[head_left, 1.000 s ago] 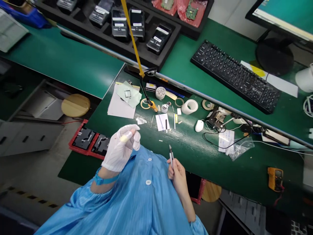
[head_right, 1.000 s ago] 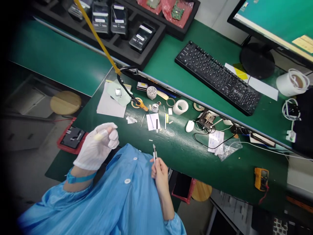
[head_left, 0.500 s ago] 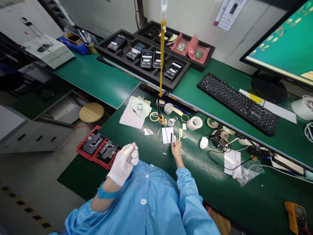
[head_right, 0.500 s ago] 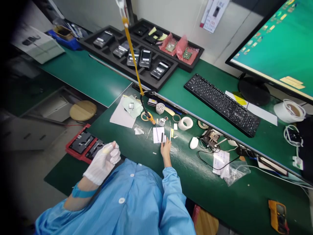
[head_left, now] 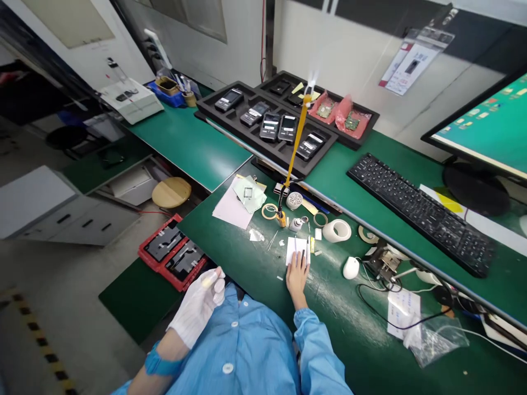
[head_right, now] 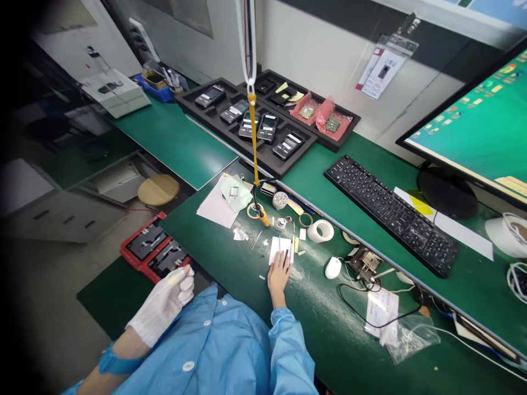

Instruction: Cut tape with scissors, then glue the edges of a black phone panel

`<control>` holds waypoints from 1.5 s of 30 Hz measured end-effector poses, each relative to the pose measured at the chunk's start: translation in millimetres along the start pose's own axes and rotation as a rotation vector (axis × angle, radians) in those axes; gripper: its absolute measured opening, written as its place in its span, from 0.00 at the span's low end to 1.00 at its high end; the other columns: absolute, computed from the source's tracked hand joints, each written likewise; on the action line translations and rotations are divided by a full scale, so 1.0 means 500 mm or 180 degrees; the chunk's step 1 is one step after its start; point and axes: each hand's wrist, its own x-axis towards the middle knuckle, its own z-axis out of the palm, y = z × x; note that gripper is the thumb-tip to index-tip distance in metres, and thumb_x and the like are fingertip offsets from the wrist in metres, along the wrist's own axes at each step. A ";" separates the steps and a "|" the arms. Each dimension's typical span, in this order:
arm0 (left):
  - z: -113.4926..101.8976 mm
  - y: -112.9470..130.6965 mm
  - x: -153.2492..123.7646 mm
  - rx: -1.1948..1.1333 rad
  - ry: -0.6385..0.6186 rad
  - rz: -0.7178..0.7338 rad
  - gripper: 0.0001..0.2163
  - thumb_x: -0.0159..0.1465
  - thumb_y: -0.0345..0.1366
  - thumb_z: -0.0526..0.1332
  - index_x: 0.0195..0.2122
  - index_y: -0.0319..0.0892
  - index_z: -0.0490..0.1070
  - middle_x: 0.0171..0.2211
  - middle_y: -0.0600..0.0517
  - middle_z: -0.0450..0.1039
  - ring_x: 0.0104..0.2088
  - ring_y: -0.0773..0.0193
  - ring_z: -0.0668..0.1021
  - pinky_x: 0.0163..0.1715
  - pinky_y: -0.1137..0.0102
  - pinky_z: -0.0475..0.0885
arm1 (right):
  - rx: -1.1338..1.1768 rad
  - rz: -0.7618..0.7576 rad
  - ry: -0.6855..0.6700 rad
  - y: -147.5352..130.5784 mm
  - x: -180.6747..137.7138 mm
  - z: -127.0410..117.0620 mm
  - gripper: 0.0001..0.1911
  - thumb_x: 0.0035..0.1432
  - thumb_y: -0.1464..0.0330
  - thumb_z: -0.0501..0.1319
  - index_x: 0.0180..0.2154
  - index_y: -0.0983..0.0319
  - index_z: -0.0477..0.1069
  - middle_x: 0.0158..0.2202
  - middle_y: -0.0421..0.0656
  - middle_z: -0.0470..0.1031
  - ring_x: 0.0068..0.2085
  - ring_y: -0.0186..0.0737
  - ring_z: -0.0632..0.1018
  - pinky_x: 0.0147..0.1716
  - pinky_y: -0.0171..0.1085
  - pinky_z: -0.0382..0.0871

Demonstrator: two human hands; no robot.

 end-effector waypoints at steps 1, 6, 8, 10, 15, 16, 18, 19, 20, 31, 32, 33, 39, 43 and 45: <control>-0.001 -0.001 0.001 -0.0005 0.0006 -0.0045 0.18 0.54 0.30 0.83 0.30 0.40 0.73 0.18 0.60 0.63 0.16 0.73 0.65 0.18 0.79 0.60 | -0.0050 0.0025 0.0024 0.015 0.001 -0.006 0.37 0.79 0.68 0.48 0.81 0.60 0.75 0.84 0.61 0.72 0.83 0.65 0.72 0.83 0.70 0.59; -0.006 -0.011 0.004 -0.0086 0.0019 -0.0200 0.20 0.55 0.31 0.85 0.32 0.40 0.72 0.20 0.60 0.65 0.17 0.72 0.66 0.20 0.78 0.61 | -0.0197 0.0025 0.0176 0.060 0.031 -0.033 0.38 0.80 0.69 0.45 0.82 0.62 0.74 0.82 0.66 0.73 0.82 0.70 0.74 0.81 0.80 0.58; -0.006 -0.014 0.005 -0.0134 0.0041 -0.0224 0.20 0.56 0.31 0.86 0.33 0.40 0.73 0.21 0.60 0.65 0.17 0.72 0.67 0.20 0.77 0.62 | -0.0212 -0.0076 0.0211 0.053 0.040 -0.034 0.38 0.81 0.68 0.45 0.83 0.61 0.72 0.81 0.67 0.74 0.81 0.72 0.74 0.80 0.83 0.58; -0.005 -0.014 0.005 -0.0194 0.0081 -0.0228 0.19 0.57 0.32 0.85 0.33 0.40 0.73 0.21 0.60 0.66 0.17 0.71 0.68 0.20 0.77 0.63 | -0.0199 -0.0313 0.0173 0.030 0.041 -0.027 0.36 0.82 0.67 0.46 0.82 0.59 0.73 0.81 0.65 0.74 0.81 0.71 0.74 0.80 0.80 0.59; 0.002 -0.011 0.003 -0.0345 0.0221 -0.0210 0.16 0.56 0.28 0.83 0.31 0.39 0.75 0.20 0.59 0.67 0.17 0.71 0.68 0.18 0.78 0.64 | -0.0128 -0.1103 -0.0138 -0.083 0.042 0.019 0.31 0.83 0.65 0.55 0.80 0.51 0.77 0.84 0.54 0.73 0.83 0.61 0.73 0.83 0.64 0.64; 0.003 -0.011 0.001 -0.0369 0.0249 -0.0199 0.15 0.55 0.27 0.82 0.31 0.39 0.75 0.20 0.58 0.67 0.17 0.71 0.68 0.18 0.78 0.64 | -0.0113 -0.1201 -0.0183 -0.108 0.046 0.030 0.32 0.83 0.65 0.56 0.80 0.51 0.77 0.84 0.53 0.72 0.83 0.60 0.73 0.83 0.63 0.64; 0.004 -0.009 -0.002 -0.0414 0.0312 -0.0168 0.13 0.54 0.26 0.81 0.29 0.38 0.76 0.19 0.58 0.68 0.17 0.71 0.67 0.17 0.78 0.64 | -0.0080 -0.1339 -0.0251 -0.150 0.056 0.049 0.33 0.83 0.65 0.56 0.82 0.52 0.74 0.85 0.54 0.70 0.84 0.60 0.72 0.82 0.62 0.67; 0.003 -0.009 -0.005 -0.0433 0.0346 -0.0153 0.13 0.53 0.25 0.81 0.29 0.38 0.76 0.19 0.58 0.68 0.16 0.71 0.67 0.17 0.78 0.63 | -0.0062 -0.1388 -0.0277 -0.166 0.062 0.056 0.33 0.83 0.65 0.56 0.82 0.54 0.73 0.85 0.55 0.70 0.84 0.60 0.73 0.81 0.61 0.68; 0.001 -0.007 -0.007 -0.0450 0.0383 -0.0139 0.13 0.53 0.25 0.80 0.28 0.38 0.76 0.19 0.58 0.67 0.16 0.71 0.67 0.17 0.78 0.63 | -0.0045 -0.1428 -0.0302 -0.176 0.066 0.062 0.34 0.82 0.65 0.55 0.83 0.55 0.73 0.85 0.55 0.70 0.84 0.61 0.73 0.80 0.61 0.70; -0.033 -0.009 0.015 -0.0484 0.0542 -0.0244 0.11 0.62 0.25 0.76 0.31 0.39 0.73 0.20 0.59 0.65 0.16 0.71 0.67 0.18 0.77 0.62 | 0.0262 -0.1453 -0.0300 -0.019 0.100 0.034 0.26 0.82 0.59 0.71 0.74 0.59 0.78 0.79 0.55 0.77 0.76 0.61 0.80 0.77 0.65 0.76; -0.035 -0.014 0.021 -0.0468 0.0513 -0.0262 0.12 0.62 0.25 0.77 0.32 0.39 0.73 0.21 0.59 0.65 0.17 0.71 0.67 0.18 0.77 0.62 | 0.0304 -0.1430 -0.0280 0.001 0.104 0.025 0.26 0.81 0.58 0.73 0.72 0.58 0.79 0.78 0.54 0.78 0.75 0.60 0.81 0.76 0.65 0.78; -0.038 -0.019 0.026 -0.0455 0.0478 -0.0275 0.13 0.62 0.26 0.78 0.33 0.40 0.73 0.21 0.59 0.66 0.17 0.72 0.67 0.19 0.77 0.62 | 0.0342 -0.1393 -0.0250 0.020 0.106 0.015 0.26 0.81 0.57 0.74 0.72 0.58 0.79 0.77 0.54 0.78 0.74 0.60 0.82 0.75 0.66 0.78; -0.049 -0.028 0.036 -0.0480 0.0387 -0.0320 0.14 0.63 0.26 0.80 0.35 0.40 0.73 0.24 0.59 0.68 0.19 0.72 0.69 0.20 0.77 0.63 | 0.0512 -0.0964 -0.0067 0.075 0.075 -0.030 0.24 0.80 0.57 0.74 0.70 0.58 0.80 0.75 0.53 0.79 0.72 0.60 0.82 0.72 0.66 0.81; -0.055 -0.014 0.027 -0.0607 0.0538 -0.0298 0.11 0.63 0.24 0.74 0.32 0.40 0.72 0.22 0.59 0.66 0.17 0.73 0.65 0.18 0.78 0.61 | 0.0715 -0.0747 -0.0230 0.053 0.013 -0.027 0.20 0.81 0.56 0.74 0.64 0.60 0.81 0.63 0.49 0.85 0.58 0.51 0.88 0.59 0.55 0.89; -0.061 -0.007 0.021 -0.0676 0.0640 -0.0268 0.10 0.65 0.24 0.71 0.31 0.40 0.71 0.20 0.60 0.63 0.17 0.73 0.64 0.18 0.79 0.60 | 0.0835 -0.0630 -0.0299 0.033 -0.016 -0.025 0.20 0.81 0.56 0.74 0.64 0.60 0.81 0.61 0.48 0.86 0.54 0.49 0.89 0.55 0.52 0.90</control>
